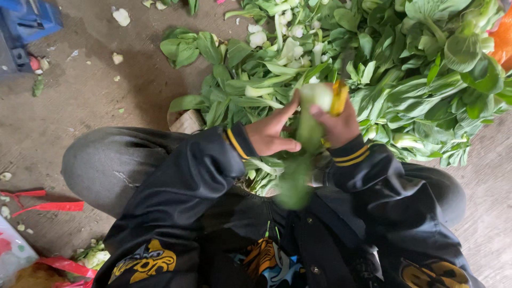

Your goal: The person sits on the floor and trims the base of leafy green vegetables using a small knife. They pick each vegetable from a large pile, cut the root end, and place the trimmed piece aside. A second person is also trimming vegetables nearby.

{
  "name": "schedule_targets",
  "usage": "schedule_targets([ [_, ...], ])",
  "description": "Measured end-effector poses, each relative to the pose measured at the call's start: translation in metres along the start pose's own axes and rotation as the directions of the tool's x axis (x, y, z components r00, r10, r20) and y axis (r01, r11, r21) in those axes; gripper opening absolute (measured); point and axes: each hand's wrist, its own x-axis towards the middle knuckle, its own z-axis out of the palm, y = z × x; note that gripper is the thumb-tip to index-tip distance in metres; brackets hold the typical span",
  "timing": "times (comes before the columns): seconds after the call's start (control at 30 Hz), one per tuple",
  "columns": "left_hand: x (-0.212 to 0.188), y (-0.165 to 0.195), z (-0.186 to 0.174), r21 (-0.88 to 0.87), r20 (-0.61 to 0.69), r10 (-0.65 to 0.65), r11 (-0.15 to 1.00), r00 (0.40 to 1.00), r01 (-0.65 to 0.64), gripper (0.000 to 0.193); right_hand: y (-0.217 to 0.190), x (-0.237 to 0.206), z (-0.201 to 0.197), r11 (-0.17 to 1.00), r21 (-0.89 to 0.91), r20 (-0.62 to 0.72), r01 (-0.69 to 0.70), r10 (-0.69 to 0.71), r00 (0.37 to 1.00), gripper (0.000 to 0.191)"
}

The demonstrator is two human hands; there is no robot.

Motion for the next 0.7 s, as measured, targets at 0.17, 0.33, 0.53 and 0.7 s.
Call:
schedule_targets([
  [0.17, -0.005, -0.002, -0.032, -0.212, -0.245, -0.13, 0.974, 0.961, 0.078, 0.085, -0.016, 0.015, -0.066, 0.932, 0.276, -0.021, 0.235, -0.239, 0.971, 0.084],
  [0.33, 0.012, -0.024, -0.032, -0.147, -0.502, -0.133, 0.987, 0.855, 0.067, 0.079, -0.035, 0.012, -0.09, 0.825, 0.486, -0.245, 0.287, -0.187, 0.951, 0.096],
  [0.53, 0.003, 0.004, 0.005, 0.386, -0.463, 0.162, 0.922, 0.871, 0.034, 0.111, -0.043, 0.01, -0.048, 0.876, 0.39, -0.083, 0.284, -0.273, 0.958, 0.099],
  [0.7, 0.009, 0.016, 0.035, 0.747, -0.373, 0.395, 0.664, 0.84, 0.02, 0.118, -0.043, -0.01, -0.003, 0.914, 0.106, 0.054, 0.392, -0.399, 0.915, 0.133],
])
